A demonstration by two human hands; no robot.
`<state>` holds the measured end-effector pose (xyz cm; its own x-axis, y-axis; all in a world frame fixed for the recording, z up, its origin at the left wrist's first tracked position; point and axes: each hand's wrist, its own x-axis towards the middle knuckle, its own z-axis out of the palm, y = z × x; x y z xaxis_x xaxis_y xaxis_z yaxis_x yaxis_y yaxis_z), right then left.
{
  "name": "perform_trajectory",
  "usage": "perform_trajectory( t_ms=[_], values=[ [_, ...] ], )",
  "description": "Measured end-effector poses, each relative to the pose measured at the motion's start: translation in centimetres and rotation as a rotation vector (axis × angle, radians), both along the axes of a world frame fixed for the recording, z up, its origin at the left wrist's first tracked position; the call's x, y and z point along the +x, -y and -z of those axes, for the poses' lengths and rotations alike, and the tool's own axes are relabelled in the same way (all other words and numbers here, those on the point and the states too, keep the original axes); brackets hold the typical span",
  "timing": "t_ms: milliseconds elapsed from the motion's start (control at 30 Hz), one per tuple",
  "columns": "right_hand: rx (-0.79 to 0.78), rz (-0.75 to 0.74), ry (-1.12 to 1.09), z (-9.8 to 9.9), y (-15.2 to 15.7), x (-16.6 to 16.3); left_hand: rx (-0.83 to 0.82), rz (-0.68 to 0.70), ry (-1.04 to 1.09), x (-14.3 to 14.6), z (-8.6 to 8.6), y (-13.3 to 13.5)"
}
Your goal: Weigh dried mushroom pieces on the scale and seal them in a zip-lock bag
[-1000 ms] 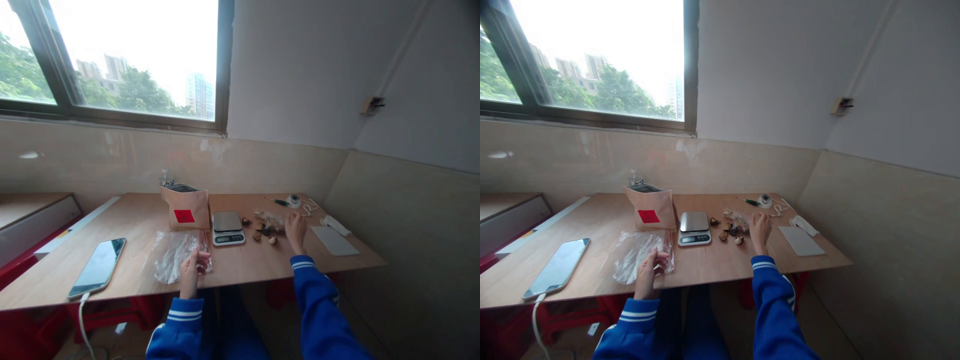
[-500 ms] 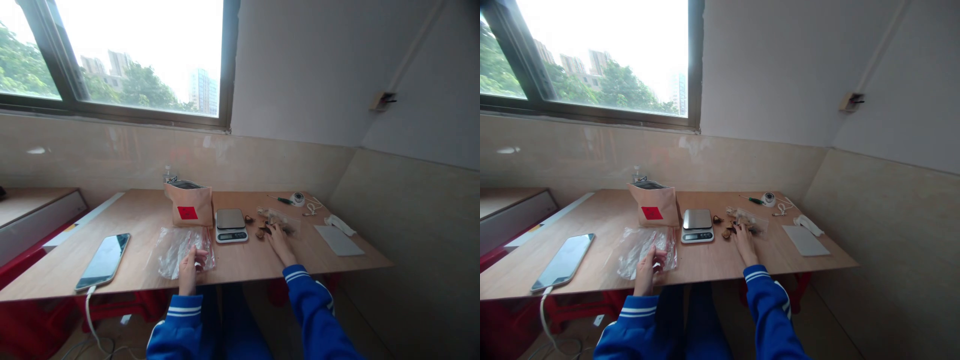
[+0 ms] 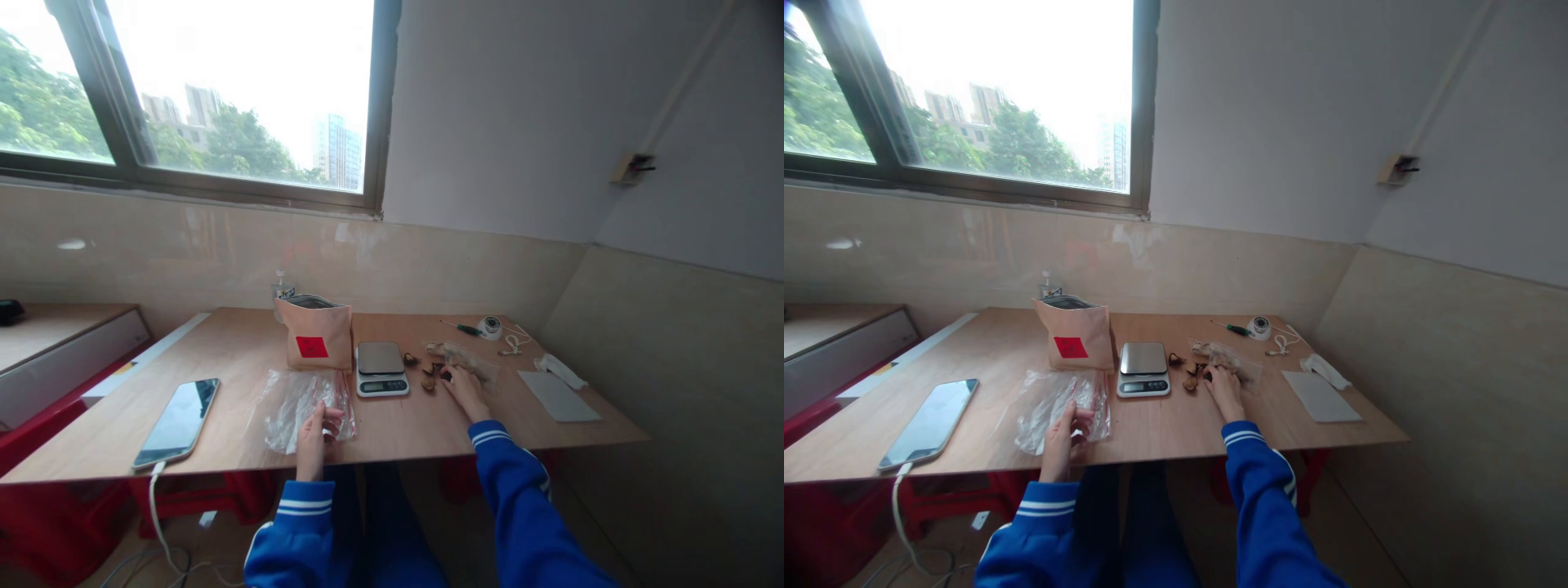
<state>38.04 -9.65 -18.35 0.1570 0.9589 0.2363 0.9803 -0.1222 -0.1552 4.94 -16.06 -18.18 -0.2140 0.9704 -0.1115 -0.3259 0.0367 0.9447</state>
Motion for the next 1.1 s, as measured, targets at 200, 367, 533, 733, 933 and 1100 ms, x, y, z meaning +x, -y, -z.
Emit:
perform_trajectory(
  t_ms=[200,367,533,733,933,1100],
  values=[
    [0.092,0.030,-0.157,-3.6,0.4,-3.5,-0.020,-0.005,0.015,-0.1,0.7,-0.4],
    [0.132,-0.164,-0.264,-6.4,-2.8,-9.9,-0.010,-0.016,-0.006,-0.2,-0.2,0.2],
    [0.054,-0.212,-0.336,-4.8,-5.0,-12.6,0.005,-0.091,-0.045,-1.8,-0.7,0.7],
    [0.086,-0.110,-0.417,-1.8,-6.3,-11.4,-0.023,-0.187,-0.024,-2.8,0.2,0.1],
    [0.174,-0.145,-0.417,-1.4,-8.2,-11.1,-0.020,-0.129,-0.056,-2.0,-0.5,0.3],
    [0.201,-0.132,-0.287,0.0,-8.2,-8.5,-0.012,-0.171,-0.069,-2.7,-0.8,0.4]
  ],
)
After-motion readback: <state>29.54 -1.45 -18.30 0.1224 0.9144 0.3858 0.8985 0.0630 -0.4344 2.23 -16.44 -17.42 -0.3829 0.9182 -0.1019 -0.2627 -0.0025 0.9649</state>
